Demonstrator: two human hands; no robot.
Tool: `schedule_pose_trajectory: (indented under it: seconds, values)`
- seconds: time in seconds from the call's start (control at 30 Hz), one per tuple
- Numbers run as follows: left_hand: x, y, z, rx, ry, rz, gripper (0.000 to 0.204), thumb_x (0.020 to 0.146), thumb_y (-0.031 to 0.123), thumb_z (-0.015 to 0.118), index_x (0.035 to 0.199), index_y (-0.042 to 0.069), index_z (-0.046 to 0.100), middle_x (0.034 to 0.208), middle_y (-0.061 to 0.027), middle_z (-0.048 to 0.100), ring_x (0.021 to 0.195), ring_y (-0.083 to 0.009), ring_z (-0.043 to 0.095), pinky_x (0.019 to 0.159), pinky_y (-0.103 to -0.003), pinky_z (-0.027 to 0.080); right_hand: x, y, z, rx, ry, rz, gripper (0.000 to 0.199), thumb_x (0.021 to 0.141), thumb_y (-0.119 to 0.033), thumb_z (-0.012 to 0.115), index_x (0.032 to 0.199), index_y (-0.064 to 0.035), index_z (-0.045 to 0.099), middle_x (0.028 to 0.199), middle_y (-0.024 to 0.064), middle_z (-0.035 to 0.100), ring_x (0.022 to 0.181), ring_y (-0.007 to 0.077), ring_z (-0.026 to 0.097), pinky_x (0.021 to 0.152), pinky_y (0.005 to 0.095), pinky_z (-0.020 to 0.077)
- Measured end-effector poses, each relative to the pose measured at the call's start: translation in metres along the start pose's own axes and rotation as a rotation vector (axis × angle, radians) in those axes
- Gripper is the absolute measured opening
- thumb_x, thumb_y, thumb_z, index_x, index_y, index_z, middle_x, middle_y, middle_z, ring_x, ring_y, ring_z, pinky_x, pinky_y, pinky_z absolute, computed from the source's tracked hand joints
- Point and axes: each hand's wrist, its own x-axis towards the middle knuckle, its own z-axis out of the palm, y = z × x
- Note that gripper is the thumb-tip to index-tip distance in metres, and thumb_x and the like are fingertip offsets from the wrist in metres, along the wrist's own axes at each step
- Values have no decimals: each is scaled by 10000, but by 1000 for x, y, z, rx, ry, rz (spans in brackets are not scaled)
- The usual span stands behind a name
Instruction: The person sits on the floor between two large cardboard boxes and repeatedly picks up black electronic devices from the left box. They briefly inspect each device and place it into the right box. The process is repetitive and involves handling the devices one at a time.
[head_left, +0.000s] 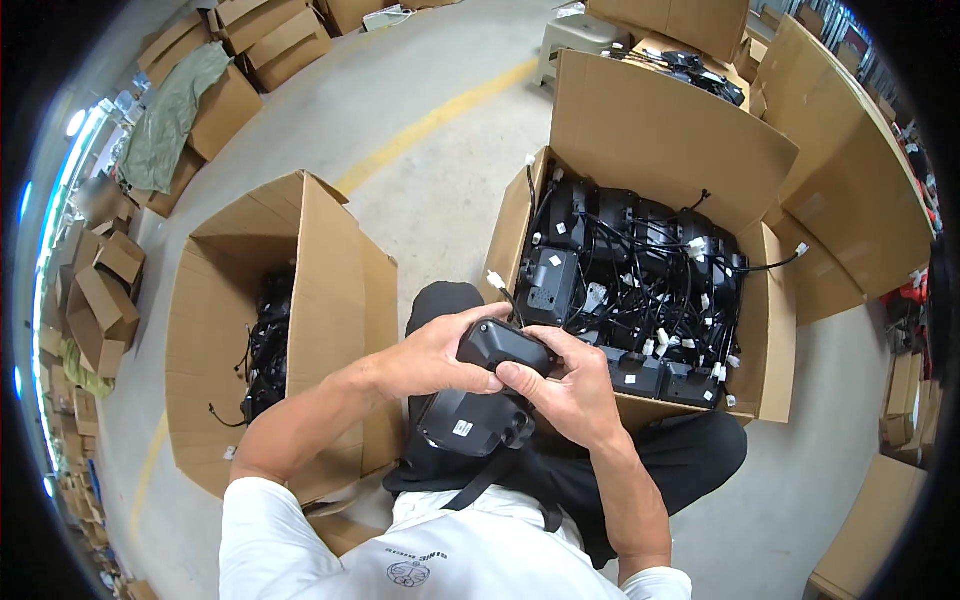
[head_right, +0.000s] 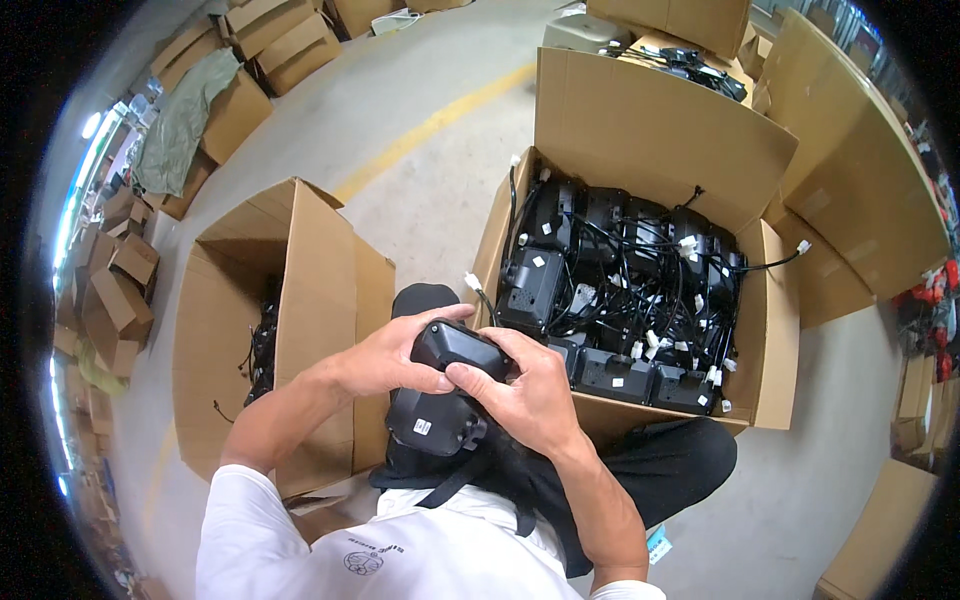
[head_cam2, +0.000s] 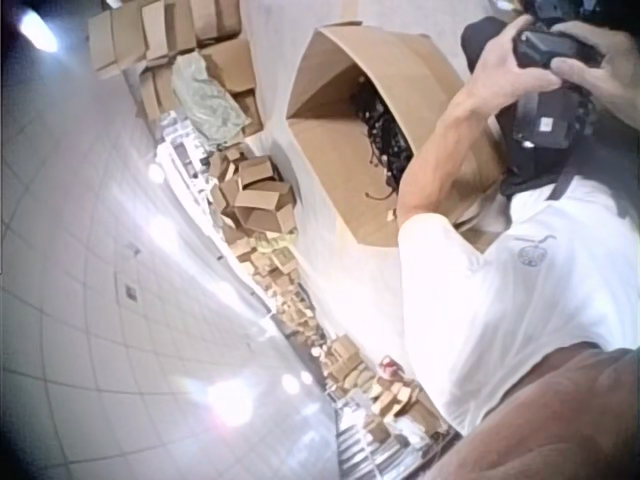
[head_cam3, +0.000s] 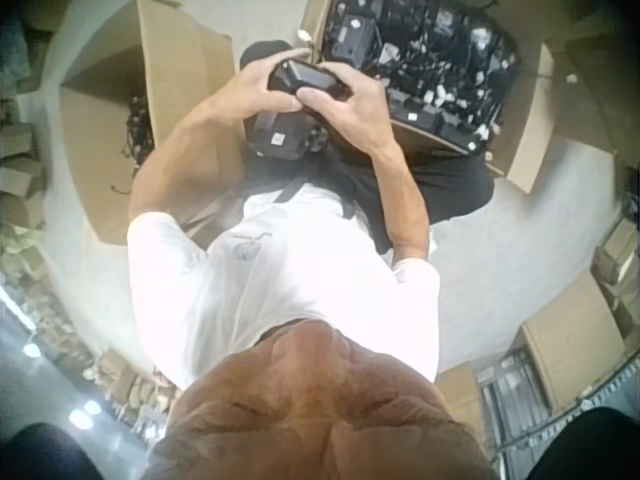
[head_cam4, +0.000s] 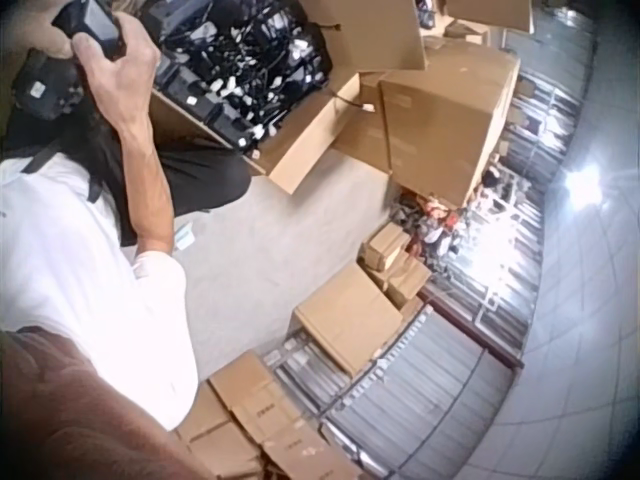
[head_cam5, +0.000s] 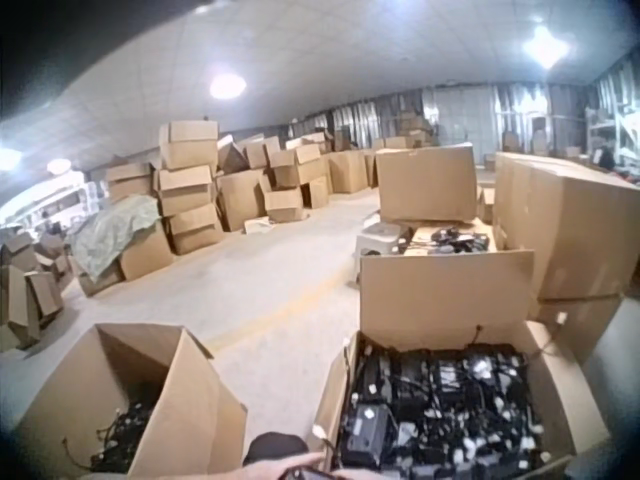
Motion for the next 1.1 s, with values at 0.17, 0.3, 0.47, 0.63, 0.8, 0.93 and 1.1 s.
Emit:
schedule_pose_trajectory:
  seconds: [0.17,0.3,0.47,0.63,0.8,0.93,1.1]
  values:
    - [5,3,0,120,-43,-28,999,813,215,799,1588,-42,222,1357,-158,555,1243,-214,549,1080,-334,429,0,-5,-14,-97,-118,92,523,854,-309,836,1175,71,674,1008,166,724,877,226,713,763,312,567]
    - [22,15,0,263,-113,14,1038,849,290,815,1593,-42,173,1427,-224,498,1319,-264,511,1127,-360,397,9,2,-37,-44,-338,98,669,860,-409,829,1272,65,598,1097,167,684,950,204,670,803,325,551]
    - [52,15,-2,161,-149,18,742,1059,407,546,1566,-45,246,1481,-225,482,1420,-285,442,1162,-376,376,10,10,-48,273,-314,257,687,862,-419,832,1296,52,582,1098,81,667,997,140,637,897,299,526]
    - [105,-20,-27,-718,-95,90,798,1027,635,370,1520,7,381,1475,-178,518,1220,-264,632,1040,-433,533,-1,16,-57,611,-6,179,536,901,-324,803,1244,41,612,1119,93,681,1021,146,635,933,299,512]
    - [114,-29,22,-807,-120,58,465,1038,351,562,1400,60,552,1219,-119,694,1019,-221,703,863,-398,603,12,2,-60,791,163,86,522,948,-324,746,1279,35,560,1174,115,671,1048,180,668,902,333,555]
    - [130,-41,40,-621,-289,9,470,1042,414,532,1328,44,581,1093,-112,698,858,-206,698,710,-373,585,11,16,-76,785,306,65,480,964,-331,723,1264,11,571,1175,100,674,1039,175,672,890,329,560]
    - [137,-34,20,-341,-511,-134,598,1058,472,421,1432,13,503,1007,-147,697,789,-199,669,673,-323,543,1,36,-103,844,517,96,415,987,-322,694,1240,-12,585,1134,83,673,1019,163,667,888,343,560]
